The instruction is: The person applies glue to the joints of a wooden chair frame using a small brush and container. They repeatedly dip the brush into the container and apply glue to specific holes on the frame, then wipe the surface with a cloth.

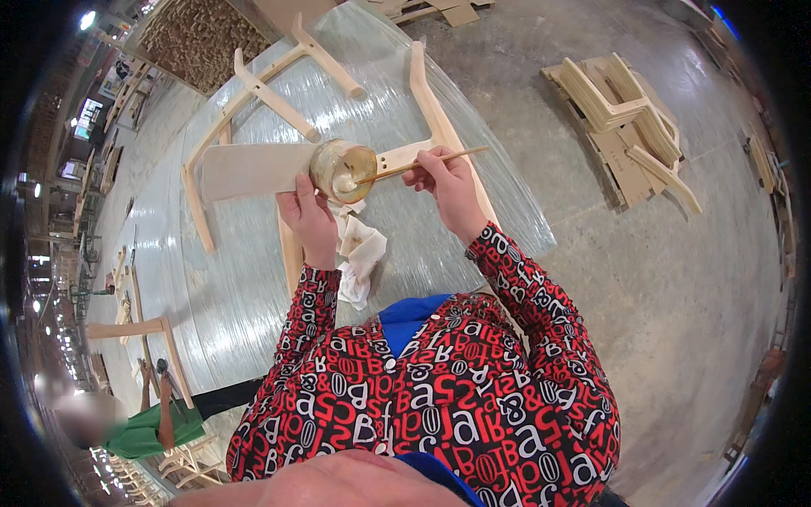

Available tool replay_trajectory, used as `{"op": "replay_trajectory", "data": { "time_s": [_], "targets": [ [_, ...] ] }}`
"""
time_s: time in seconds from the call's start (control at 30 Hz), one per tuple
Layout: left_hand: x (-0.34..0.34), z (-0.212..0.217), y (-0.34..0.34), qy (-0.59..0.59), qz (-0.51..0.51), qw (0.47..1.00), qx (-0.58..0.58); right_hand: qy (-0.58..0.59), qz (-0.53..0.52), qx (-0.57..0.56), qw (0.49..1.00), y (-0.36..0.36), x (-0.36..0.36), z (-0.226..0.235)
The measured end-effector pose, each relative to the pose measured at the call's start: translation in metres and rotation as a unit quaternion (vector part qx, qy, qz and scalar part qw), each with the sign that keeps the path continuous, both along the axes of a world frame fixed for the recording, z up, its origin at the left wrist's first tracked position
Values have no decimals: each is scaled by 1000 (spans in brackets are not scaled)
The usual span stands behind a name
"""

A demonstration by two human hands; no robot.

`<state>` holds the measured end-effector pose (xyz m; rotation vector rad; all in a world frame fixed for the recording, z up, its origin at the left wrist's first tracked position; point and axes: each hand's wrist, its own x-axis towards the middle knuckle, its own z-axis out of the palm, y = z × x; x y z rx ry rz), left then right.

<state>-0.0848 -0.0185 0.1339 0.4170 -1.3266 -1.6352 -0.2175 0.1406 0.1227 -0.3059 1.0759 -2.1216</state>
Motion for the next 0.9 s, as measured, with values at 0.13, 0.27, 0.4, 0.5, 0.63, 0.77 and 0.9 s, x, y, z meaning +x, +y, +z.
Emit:
{"op": "replay_trajectory", "data": {
  "time_s": [0.13, 0.27, 0.4, 0.5, 0.63, 0.77, 0.9],
  "targets": [
    [0, -9, 4, 27, -16, 986, 163, -36, -8, -12, 999, 2, -1, -7],
    [5, -30, -3, 21, -22, 967, 251, 90, -1, -5, 996, 9, -4, -2],
    [10, -44, -5, -6, -34, 957, 288, 170, -14, -23, 985, 10, -3, 5],
    [9, -44, -1, -14, -41, 955, 294, 103, -33, 7, 994, 10, -2, 6],
    [8, -32, 4, -26, -41, 966, 254, 171, -16, 76, 982, 8, 0, 1],
    [20, -22, 0, -6, -32, 985, 168, 290, -23, 113, 950, 9, 15, 21],
    [23, -13, 0, 8, -36, 991, 130, 356, -21, 115, 927, 9, 17, 21]
  ]
}}
